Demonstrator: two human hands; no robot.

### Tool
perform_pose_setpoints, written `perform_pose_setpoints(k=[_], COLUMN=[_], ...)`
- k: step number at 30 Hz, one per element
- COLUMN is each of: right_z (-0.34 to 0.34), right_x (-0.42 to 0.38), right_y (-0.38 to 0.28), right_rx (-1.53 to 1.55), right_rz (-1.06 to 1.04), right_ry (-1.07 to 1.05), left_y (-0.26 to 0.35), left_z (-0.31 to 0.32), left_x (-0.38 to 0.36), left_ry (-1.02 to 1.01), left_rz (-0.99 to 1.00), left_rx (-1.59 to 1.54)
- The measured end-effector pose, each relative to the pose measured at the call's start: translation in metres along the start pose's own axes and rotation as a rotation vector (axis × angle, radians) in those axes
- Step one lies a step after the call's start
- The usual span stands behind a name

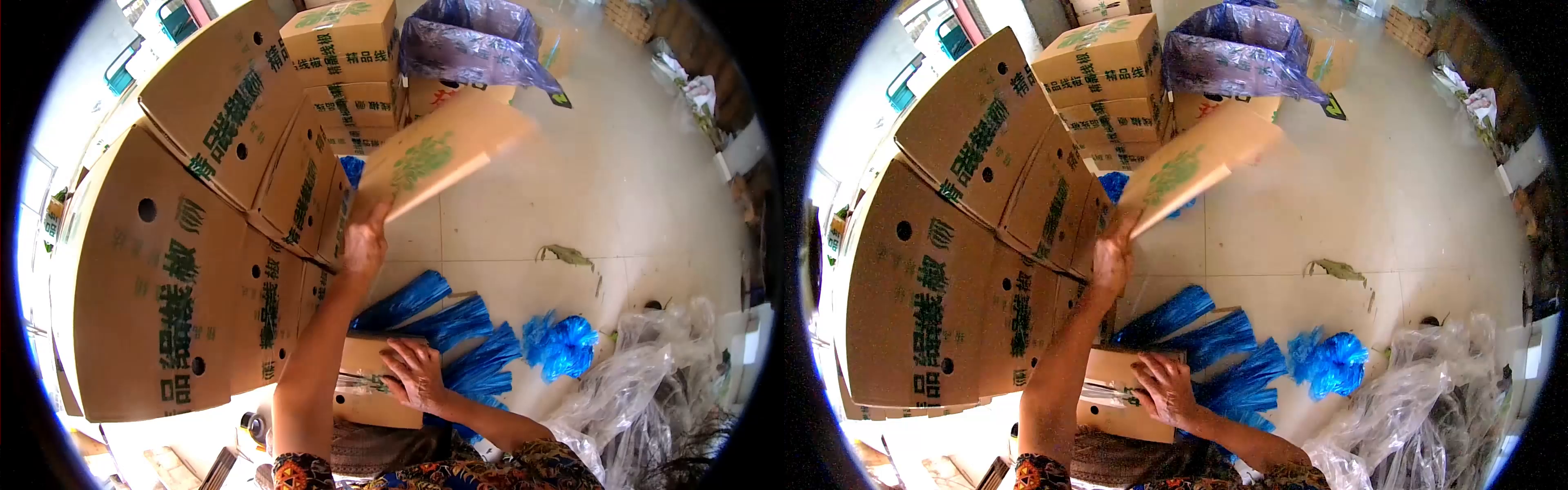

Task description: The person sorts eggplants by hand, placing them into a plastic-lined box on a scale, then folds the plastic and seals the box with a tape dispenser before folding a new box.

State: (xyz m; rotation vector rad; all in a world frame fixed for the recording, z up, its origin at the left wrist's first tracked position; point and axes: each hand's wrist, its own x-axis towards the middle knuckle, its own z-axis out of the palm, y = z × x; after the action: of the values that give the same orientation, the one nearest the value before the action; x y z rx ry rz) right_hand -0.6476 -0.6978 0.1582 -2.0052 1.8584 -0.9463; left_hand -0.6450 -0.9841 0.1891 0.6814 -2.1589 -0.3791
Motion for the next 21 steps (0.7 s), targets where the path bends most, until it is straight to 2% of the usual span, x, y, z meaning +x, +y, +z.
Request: perform_pose_setpoints(k=[1, 3, 7, 9, 11, 13, 15, 17, 21], right_z=[0.0, 0.002, 0.004, 0.006, 0.006, 0.004, 0.003, 0.002, 0.003], right_x=[0.001, 0.003, 0.006, 0.006, 0.01, 0.011, 0.012, 0.012, 0.012], right_y=[0.0, 0.001, 0.003, 0.003, 0.002, 0.002, 0.002, 0.001, 0.002], right_rx=[0.002, 0.002, 0.023, 0.022, 0.028, 0.035, 0.02, 0.008, 0.008], right_rz=[-0.003, 0.001, 0.019, 0.026, 0.023, 0.016, 0.011, 0.007, -0.009], right_ry=[0.0, 0.007, 0.0, -0.003, -0.001, -0.001, -0.001, 0.003, -0.023], left_y=[-0.018, -0.044, -0.067, -0.072, -0.07, -0.033, 0.002, 0.029, 0.064], left_z=[0.013, 0.02, 0.052, 0.058, 0.053, 0.023, -0.014, -0.043, -0.059], left_x=[-0.002, -0.01, -0.038, -0.045, -0.05, -0.043, -0.024, -0.011, 0.012], left_ry=[0.027, -0.123, -0.197, -0.353, -0.445, -0.474, -0.612, -0.591, -0.269], left_rz=[-0.088, -0.227, -0.33, -0.431, -0.39, -0.213, -0.328, -0.346, -0.156], left_rx=[-0.074, -0.106, -0.204, -0.344, -0.408, -0.405, -0.428, -0.41, -0.263])
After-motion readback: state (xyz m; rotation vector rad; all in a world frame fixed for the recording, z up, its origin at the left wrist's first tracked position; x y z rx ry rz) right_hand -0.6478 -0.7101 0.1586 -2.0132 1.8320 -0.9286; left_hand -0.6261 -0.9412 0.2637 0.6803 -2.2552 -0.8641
